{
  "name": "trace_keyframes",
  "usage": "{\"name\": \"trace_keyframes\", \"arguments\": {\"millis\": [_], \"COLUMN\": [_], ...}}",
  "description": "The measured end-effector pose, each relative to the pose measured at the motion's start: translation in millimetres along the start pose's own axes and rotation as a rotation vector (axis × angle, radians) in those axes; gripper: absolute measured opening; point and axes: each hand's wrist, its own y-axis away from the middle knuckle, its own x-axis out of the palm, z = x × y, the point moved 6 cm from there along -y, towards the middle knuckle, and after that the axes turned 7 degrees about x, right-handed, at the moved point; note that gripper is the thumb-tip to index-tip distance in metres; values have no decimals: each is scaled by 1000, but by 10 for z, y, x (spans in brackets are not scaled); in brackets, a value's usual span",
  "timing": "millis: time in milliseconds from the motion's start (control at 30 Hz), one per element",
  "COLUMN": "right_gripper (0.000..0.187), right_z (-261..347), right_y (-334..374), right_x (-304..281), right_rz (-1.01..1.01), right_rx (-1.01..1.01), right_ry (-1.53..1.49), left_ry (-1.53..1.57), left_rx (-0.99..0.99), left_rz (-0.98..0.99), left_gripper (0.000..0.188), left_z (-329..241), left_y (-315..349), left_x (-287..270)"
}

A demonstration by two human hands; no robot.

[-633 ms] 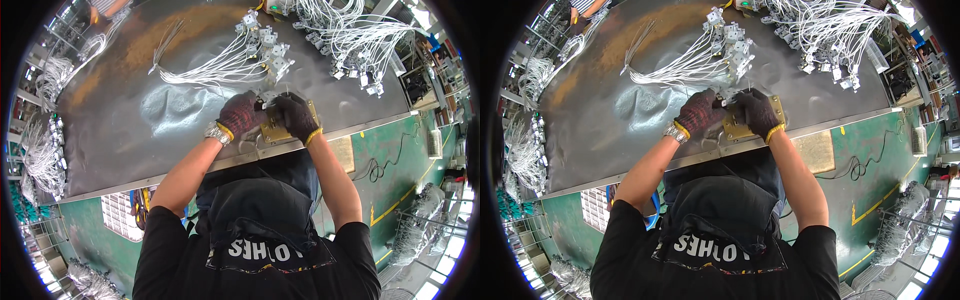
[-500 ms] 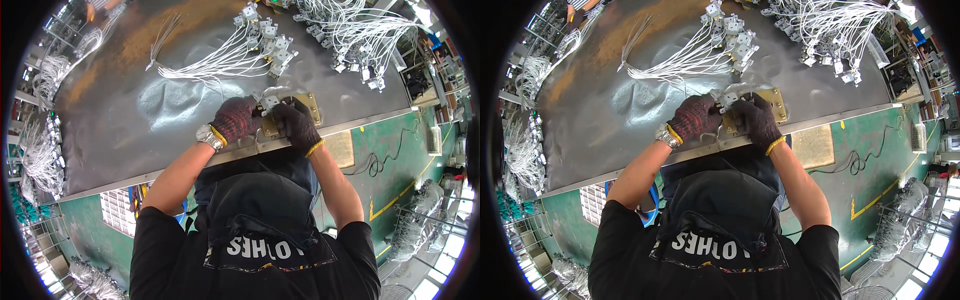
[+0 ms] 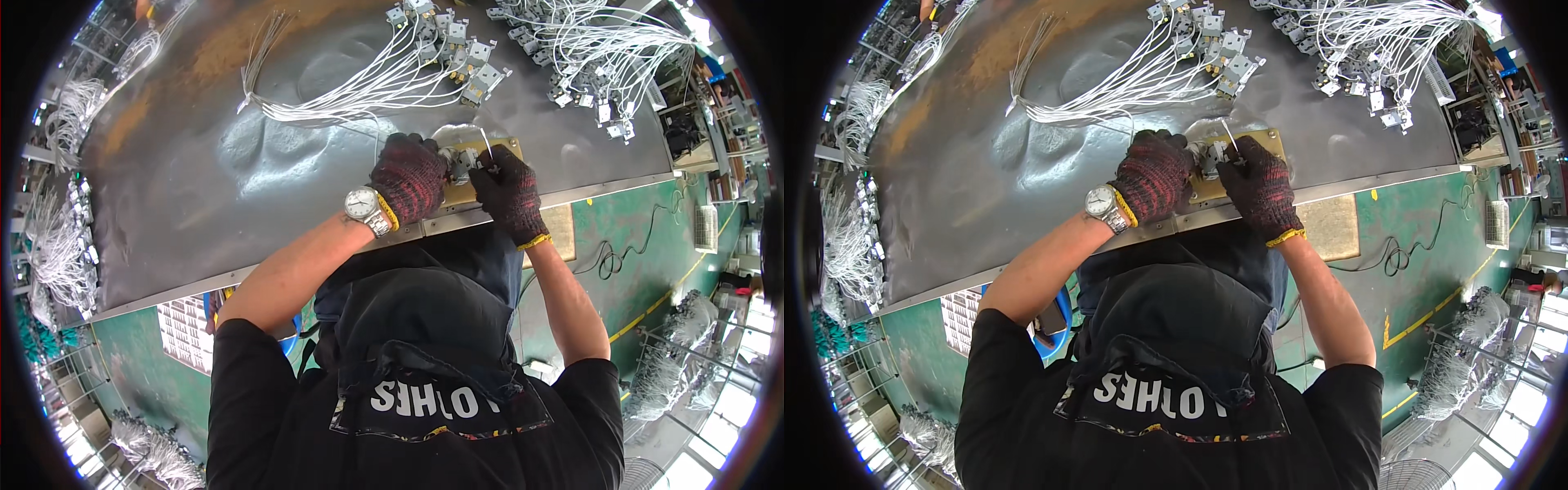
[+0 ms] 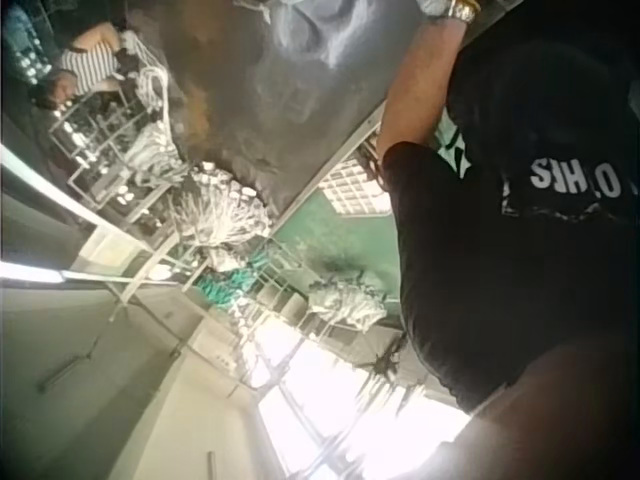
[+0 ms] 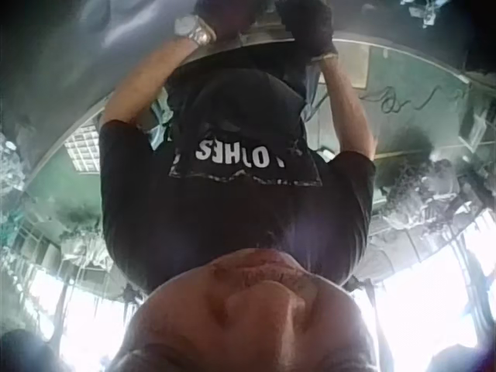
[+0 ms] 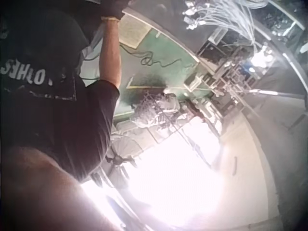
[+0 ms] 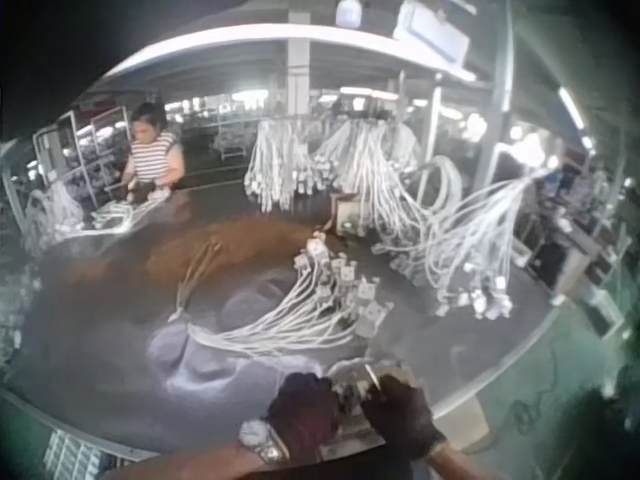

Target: Assembling a complex wiring harness onto a metal fixture board using industrial connectors and shears.

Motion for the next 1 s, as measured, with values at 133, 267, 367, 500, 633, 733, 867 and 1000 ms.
{"name": "trace_keyframes", "arguments": {"millis": [133,267,367,500,633,733,867,1000], "right_gripper": [14,15,16,15,12,11,14,19], "right_z": [160,316,359,307,378,376,362,349], "right_y": [14,20,12,43,147,168,221,186], "right_x": [-27,-50,-50,-16,57,94,100,60], "right_rz": [-8,-69,-67,-47,-65,-64,-36,67], "right_rx": [-54,-169,-169,-166,-267,-319,-377,-225], "right_ry": [106,228,193,256,274,357,391,273], "left_ry": [60,96,103,131,144,185,97,106], "left_rx": [-16,-57,-54,-42,-10,-23,68,186], "left_rz": [-61,-76,-110,-63,-160,-241,-470,-486], "left_gripper": [37,38,38,41,42,41,44,46], "left_z": [6,22,43,43,64,101,32,-12], "left_y": [27,54,57,43,65,27,-31,-174], "left_x": [10,72,118,123,157,229,157,208]}}
